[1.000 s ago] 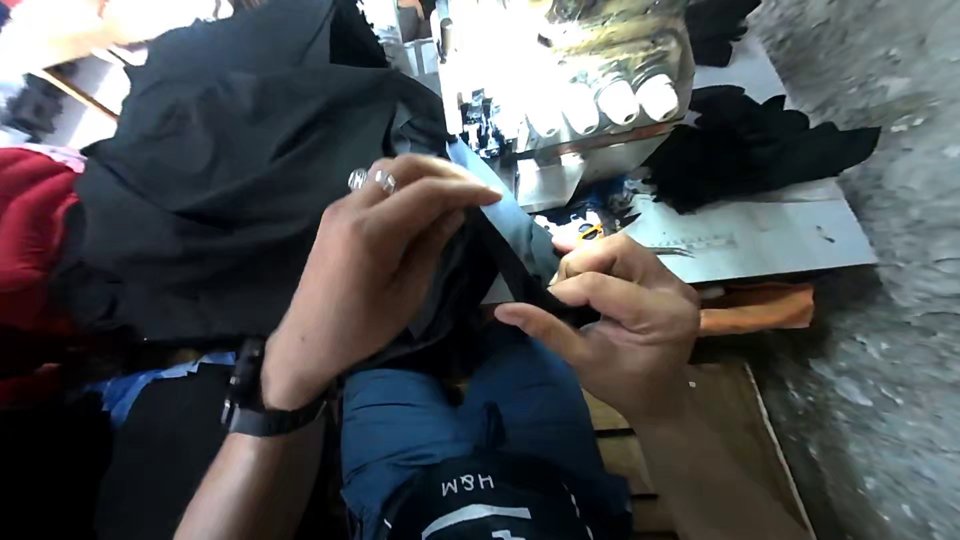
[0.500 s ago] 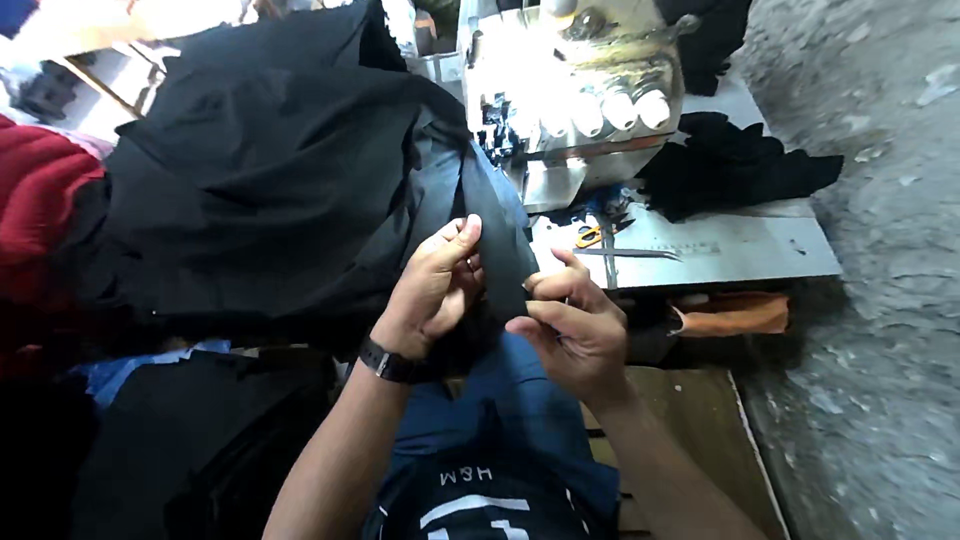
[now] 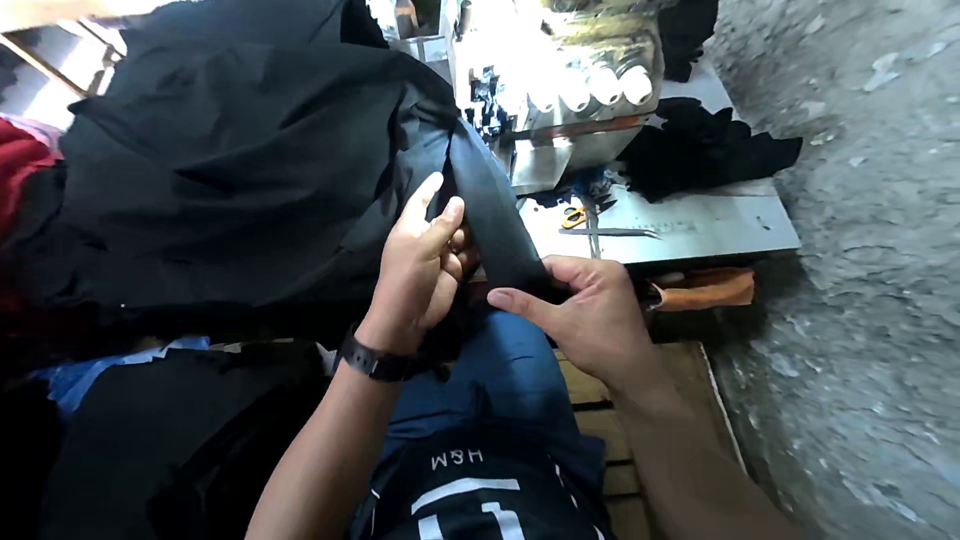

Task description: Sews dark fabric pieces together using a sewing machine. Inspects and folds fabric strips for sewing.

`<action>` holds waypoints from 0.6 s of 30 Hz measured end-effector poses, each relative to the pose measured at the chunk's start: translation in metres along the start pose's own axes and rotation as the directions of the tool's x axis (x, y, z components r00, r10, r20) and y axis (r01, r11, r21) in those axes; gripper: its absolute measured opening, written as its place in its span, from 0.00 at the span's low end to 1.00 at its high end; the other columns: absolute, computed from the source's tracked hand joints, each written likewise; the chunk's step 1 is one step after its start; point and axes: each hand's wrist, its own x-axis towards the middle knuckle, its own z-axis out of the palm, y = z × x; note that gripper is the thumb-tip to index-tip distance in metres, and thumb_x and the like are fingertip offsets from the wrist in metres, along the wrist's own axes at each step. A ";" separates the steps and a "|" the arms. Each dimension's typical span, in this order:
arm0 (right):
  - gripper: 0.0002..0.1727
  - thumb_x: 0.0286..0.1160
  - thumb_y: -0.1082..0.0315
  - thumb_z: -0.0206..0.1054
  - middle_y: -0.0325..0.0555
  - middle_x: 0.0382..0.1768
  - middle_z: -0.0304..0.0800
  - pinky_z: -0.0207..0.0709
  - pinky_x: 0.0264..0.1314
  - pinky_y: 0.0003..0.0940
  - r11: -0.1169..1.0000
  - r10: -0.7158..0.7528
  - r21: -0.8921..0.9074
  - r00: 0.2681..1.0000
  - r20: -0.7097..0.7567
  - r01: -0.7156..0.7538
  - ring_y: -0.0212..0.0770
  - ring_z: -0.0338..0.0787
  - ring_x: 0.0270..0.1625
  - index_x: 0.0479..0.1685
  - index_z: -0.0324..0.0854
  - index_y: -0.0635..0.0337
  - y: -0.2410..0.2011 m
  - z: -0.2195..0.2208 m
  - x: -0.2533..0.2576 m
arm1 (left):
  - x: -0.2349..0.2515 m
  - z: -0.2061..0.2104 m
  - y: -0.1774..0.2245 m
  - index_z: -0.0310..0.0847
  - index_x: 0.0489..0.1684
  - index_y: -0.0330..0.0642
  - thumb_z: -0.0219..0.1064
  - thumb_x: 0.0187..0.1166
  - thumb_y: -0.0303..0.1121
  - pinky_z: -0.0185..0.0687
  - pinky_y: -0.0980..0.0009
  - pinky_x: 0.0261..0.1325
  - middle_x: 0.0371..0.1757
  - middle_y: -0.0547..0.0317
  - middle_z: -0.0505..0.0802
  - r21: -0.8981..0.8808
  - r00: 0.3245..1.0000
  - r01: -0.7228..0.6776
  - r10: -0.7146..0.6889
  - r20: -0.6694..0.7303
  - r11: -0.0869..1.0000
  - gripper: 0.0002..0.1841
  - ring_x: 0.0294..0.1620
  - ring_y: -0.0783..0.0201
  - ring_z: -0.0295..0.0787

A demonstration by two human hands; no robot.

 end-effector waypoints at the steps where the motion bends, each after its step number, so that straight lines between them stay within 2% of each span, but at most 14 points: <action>1: 0.11 0.61 0.53 0.85 0.31 0.24 0.93 0.86 0.29 0.22 1.000 0.019 0.016 1.000 -0.018 -0.019 0.25 0.91 0.28 0.29 0.94 0.48 0.007 0.003 -0.003 | 0.002 0.000 -0.006 0.62 0.88 0.59 0.58 0.91 0.38 0.85 0.75 0.42 0.39 0.63 0.83 -0.020 1.000 0.020 -0.021 -0.023 1.000 0.25 0.31 0.74 0.81; 3: 0.08 0.65 0.54 0.82 0.29 0.27 0.95 0.86 0.40 0.26 1.000 0.020 -0.004 1.000 -0.017 -0.021 0.25 0.91 0.32 0.31 0.95 0.46 0.016 0.006 -0.005 | 0.010 -0.001 -0.014 0.62 0.88 0.55 0.61 0.90 0.39 0.87 0.72 0.49 0.47 0.60 0.87 -0.063 0.998 0.031 -0.034 -0.053 0.998 0.27 0.39 0.71 0.86; 5: 0.07 0.70 0.54 0.79 0.26 0.30 0.96 0.79 0.57 0.37 1.000 0.010 -0.020 1.000 0.019 -0.010 0.26 0.91 0.39 0.31 0.96 0.43 0.020 0.006 -0.007 | 0.017 0.000 -0.019 0.60 0.89 0.48 0.62 0.89 0.36 0.89 0.64 0.59 0.61 0.51 0.90 -0.109 0.997 0.030 -0.038 -0.071 0.994 0.29 0.53 0.62 0.92; 8: 0.08 0.76 0.54 0.74 0.24 0.34 0.96 0.73 0.74 0.44 0.999 -0.014 -0.049 0.996 0.089 0.018 0.26 0.91 0.47 0.32 0.96 0.42 0.024 0.003 -0.005 | 0.020 0.003 -0.020 0.61 0.87 0.48 0.63 0.88 0.33 0.90 0.62 0.58 0.62 0.48 0.91 -0.125 0.996 0.009 -0.021 -0.090 0.992 0.28 0.54 0.58 0.94; 9: 0.09 0.76 0.54 0.74 0.24 0.35 0.96 0.71 0.76 0.45 0.999 -0.012 -0.041 0.994 0.106 0.016 0.26 0.91 0.48 0.32 0.95 0.42 0.025 0.003 -0.005 | 0.021 0.003 -0.020 0.61 0.87 0.48 0.63 0.88 0.33 0.91 0.62 0.58 0.60 0.48 0.91 -0.124 0.996 -0.002 -0.009 -0.087 0.992 0.28 0.54 0.57 0.94; 10: 0.09 0.77 0.55 0.73 0.25 0.35 0.96 0.71 0.77 0.45 1.000 0.005 -0.027 0.994 0.114 -0.001 0.27 0.92 0.48 0.33 0.95 0.43 0.025 0.003 -0.005 | 0.020 0.004 -0.020 0.61 0.87 0.48 0.63 0.88 0.33 0.91 0.62 0.57 0.59 0.48 0.92 -0.123 0.996 -0.010 0.000 -0.087 0.992 0.28 0.53 0.57 0.94; 11: 0.08 0.77 0.55 0.74 0.26 0.35 0.97 0.75 0.73 0.42 1.000 0.029 -0.012 0.994 0.109 -0.027 0.27 0.92 0.47 0.35 0.95 0.44 0.024 0.004 -0.004 | 0.020 0.003 -0.020 0.61 0.87 0.49 0.63 0.88 0.33 0.91 0.62 0.57 0.59 0.48 0.92 -0.120 0.996 -0.014 0.004 -0.088 0.993 0.28 0.52 0.58 0.95; 13: 0.08 0.72 0.53 0.77 0.27 0.32 0.97 0.85 0.55 0.33 0.997 0.077 0.009 0.994 0.075 -0.078 0.27 0.93 0.40 0.36 0.95 0.45 0.021 0.007 -0.004 | 0.019 0.003 -0.019 0.63 0.86 0.53 0.65 0.87 0.35 0.91 0.65 0.54 0.57 0.51 0.92 -0.100 0.994 -0.017 0.006 -0.107 0.995 0.28 0.49 0.61 0.94; 14: 0.09 0.70 0.52 0.78 0.28 0.30 0.96 0.87 0.50 0.30 0.996 0.092 0.015 0.994 0.060 -0.093 0.27 0.94 0.37 0.37 0.95 0.45 0.020 0.007 -0.004 | 0.020 0.003 -0.020 0.62 0.85 0.51 0.66 0.86 0.33 0.92 0.63 0.55 0.56 0.50 0.92 -0.125 0.992 -0.033 0.017 -0.124 0.992 0.28 0.49 0.59 0.95; 15: 0.09 0.71 0.52 0.78 0.28 0.28 0.96 0.85 0.53 0.32 0.995 0.093 0.016 0.995 0.045 -0.094 0.27 0.93 0.36 0.34 0.94 0.45 0.018 0.007 -0.004 | 0.021 0.005 -0.021 0.62 0.85 0.49 0.66 0.85 0.31 0.92 0.62 0.56 0.55 0.48 0.92 -0.147 0.990 -0.044 0.023 -0.140 0.988 0.29 0.50 0.58 0.95; 17: 0.09 0.76 0.55 0.74 0.26 0.29 0.97 0.74 0.79 0.43 0.999 0.051 0.002 0.998 0.048 -0.051 0.24 0.94 0.39 0.33 0.95 0.46 0.013 0.006 -0.005 | 0.017 0.005 -0.020 0.61 0.86 0.51 0.65 0.87 0.34 0.91 0.63 0.56 0.57 0.48 0.92 -0.145 0.992 -0.038 0.020 -0.123 0.989 0.29 0.51 0.58 0.94; 18: 0.09 0.78 0.57 0.72 0.25 0.30 0.97 0.66 0.88 0.47 1.000 0.014 -0.008 0.998 0.059 -0.014 0.23 0.94 0.41 0.34 0.95 0.46 0.011 0.004 -0.007 | 0.012 0.005 -0.020 0.61 0.88 0.58 0.64 0.88 0.38 0.91 0.66 0.56 0.61 0.52 0.91 -0.112 0.997 -0.007 -0.002 -0.082 0.994 0.29 0.52 0.61 0.94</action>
